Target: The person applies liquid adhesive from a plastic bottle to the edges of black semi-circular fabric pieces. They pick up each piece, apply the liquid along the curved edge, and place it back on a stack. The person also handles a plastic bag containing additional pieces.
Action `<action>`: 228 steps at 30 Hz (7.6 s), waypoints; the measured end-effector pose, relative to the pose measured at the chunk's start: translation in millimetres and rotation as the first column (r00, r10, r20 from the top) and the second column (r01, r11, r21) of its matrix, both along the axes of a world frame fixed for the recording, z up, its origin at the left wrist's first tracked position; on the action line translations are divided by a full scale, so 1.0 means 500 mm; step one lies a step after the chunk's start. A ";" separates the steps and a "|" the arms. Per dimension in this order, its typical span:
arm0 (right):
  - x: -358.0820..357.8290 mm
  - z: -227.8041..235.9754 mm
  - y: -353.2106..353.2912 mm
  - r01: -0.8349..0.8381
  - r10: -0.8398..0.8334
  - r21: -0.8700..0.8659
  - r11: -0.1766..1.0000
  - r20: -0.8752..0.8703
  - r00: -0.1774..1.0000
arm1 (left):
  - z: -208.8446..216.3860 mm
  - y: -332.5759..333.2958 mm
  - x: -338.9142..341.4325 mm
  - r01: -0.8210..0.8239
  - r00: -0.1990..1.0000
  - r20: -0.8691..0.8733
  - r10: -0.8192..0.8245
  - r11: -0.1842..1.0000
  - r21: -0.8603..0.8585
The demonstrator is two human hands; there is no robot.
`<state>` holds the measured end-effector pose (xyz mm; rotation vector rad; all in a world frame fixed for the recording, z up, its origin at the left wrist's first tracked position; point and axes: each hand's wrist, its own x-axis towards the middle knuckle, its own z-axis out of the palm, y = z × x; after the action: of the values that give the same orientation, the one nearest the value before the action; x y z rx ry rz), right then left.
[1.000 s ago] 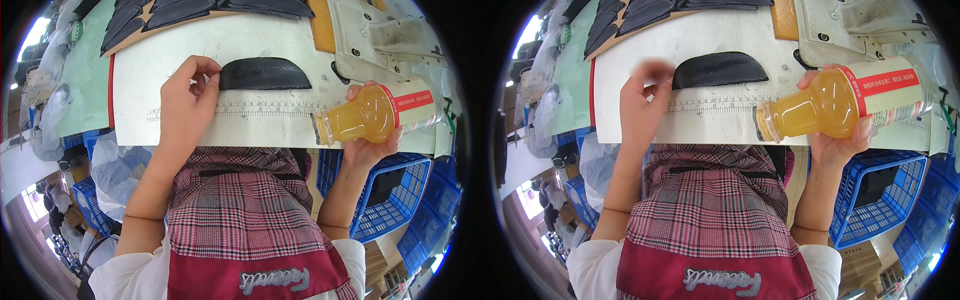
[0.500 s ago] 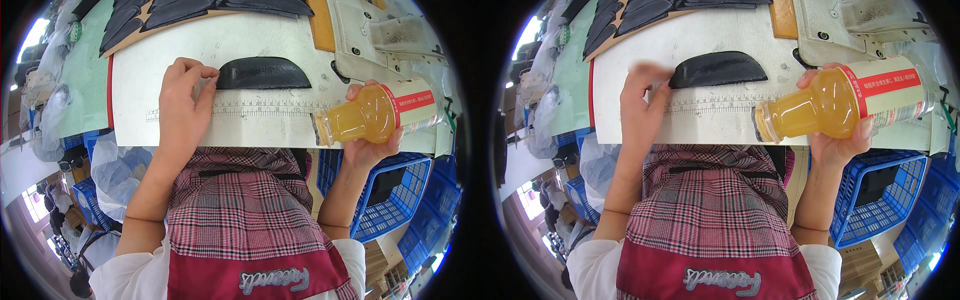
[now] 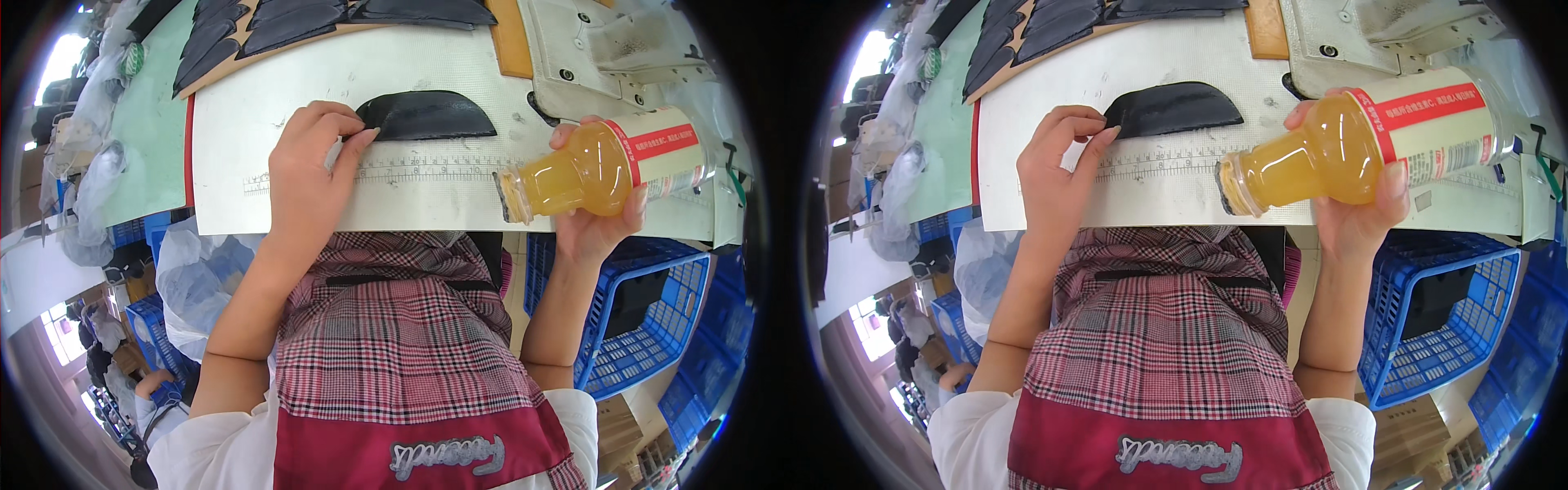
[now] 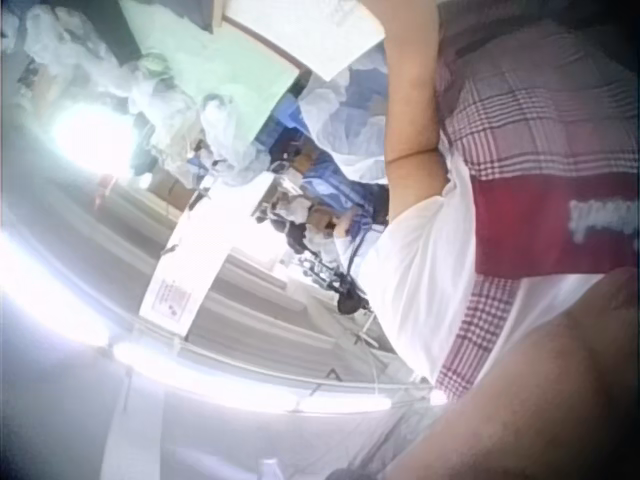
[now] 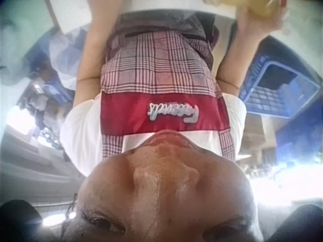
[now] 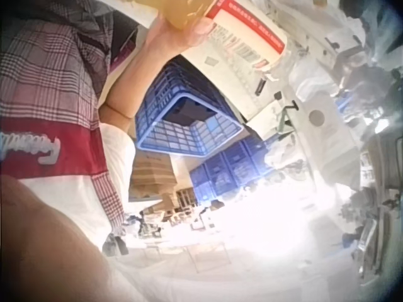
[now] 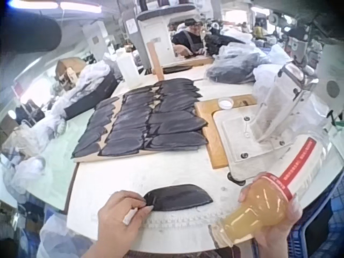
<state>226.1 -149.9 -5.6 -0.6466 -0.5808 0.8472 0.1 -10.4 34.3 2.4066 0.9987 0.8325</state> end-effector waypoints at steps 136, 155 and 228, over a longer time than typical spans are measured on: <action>0.067 0.186 0.037 0.626 0.005 -0.145 0.766 0.975 0.221 | -0.071 0.015 -0.013 -0.057 0.994 0.093 0.060 0.998 -0.036; -0.005 0.133 0.106 0.498 0.086 -0.202 0.844 0.965 0.246 | -0.069 0.005 -0.004 -0.066 0.996 0.063 0.069 0.997 -0.040; -0.015 -0.003 -0.007 0.071 -0.010 -0.367 0.927 0.166 0.986 | 0.157 0.171 -0.085 0.452 0.791 0.591 0.156 0.503 -0.737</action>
<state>218.4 -153.5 -7.2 -1.0793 -0.5538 0.8787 -42.2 75.1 112.6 1.1893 0.6499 0.6947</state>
